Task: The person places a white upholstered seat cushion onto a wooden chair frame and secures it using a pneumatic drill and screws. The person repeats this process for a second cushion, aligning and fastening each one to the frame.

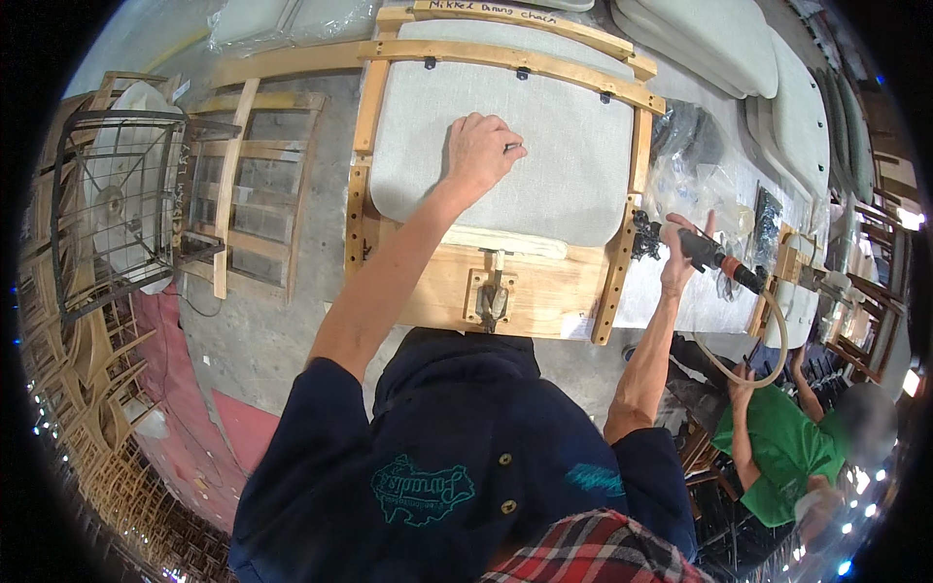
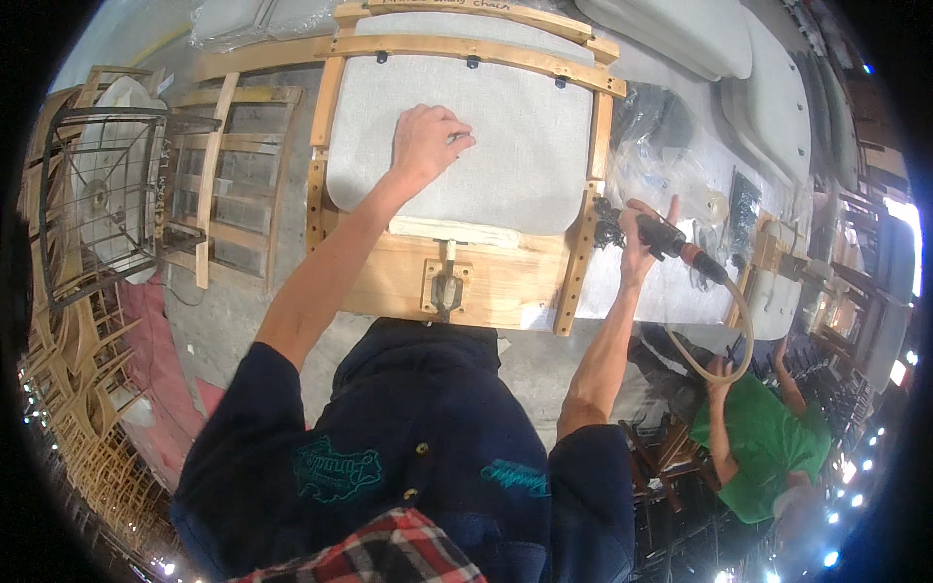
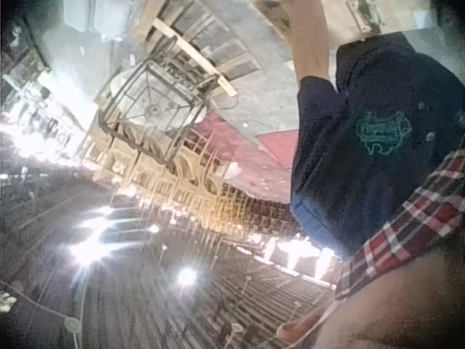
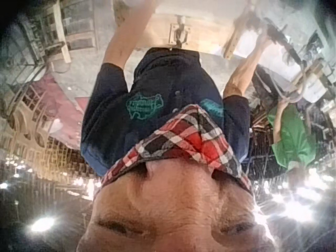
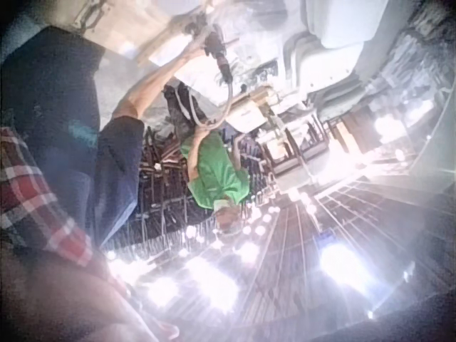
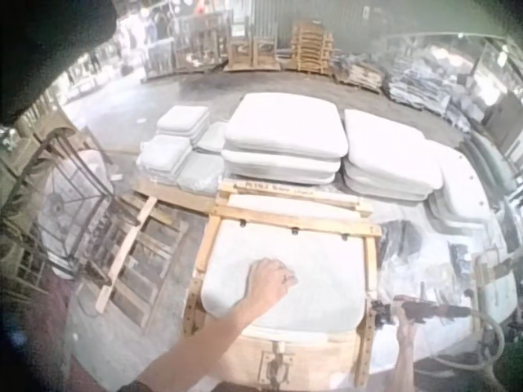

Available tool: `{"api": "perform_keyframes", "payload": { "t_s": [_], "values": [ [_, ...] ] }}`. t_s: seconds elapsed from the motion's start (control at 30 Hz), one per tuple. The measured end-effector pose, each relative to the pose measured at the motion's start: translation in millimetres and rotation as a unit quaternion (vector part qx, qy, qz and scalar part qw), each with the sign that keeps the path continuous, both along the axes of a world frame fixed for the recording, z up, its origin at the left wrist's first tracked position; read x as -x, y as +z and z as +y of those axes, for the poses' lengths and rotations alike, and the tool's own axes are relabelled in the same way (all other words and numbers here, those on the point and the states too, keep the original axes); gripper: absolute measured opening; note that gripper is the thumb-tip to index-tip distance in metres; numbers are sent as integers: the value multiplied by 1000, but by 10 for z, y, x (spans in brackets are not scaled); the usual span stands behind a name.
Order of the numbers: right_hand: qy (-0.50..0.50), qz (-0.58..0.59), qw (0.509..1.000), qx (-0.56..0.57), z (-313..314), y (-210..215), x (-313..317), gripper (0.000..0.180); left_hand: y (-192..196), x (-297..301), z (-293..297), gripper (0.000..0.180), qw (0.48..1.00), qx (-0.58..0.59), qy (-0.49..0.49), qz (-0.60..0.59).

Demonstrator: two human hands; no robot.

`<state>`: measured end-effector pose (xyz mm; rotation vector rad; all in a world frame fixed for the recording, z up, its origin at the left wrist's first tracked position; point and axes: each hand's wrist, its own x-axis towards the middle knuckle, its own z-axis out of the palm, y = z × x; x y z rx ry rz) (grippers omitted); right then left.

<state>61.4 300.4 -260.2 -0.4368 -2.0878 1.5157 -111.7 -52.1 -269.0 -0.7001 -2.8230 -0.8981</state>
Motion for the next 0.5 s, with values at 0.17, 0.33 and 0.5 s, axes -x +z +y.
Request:
{"api": "perform_keyframes", "payload": {
  "t_s": [0.17,0.33,0.5],
  "values": [
    [-58,-16,998,9,32,126,175,57,61,3,22,22,999,-30,-5,-16],
    [-107,135,985,25,-173,809,285,31,529,-203,52,30,885,-340,91,-304],
    [-46,256,955,144,-843,1325,365,16,500,-413,171,27,533,-680,113,-491]
  ]
}}
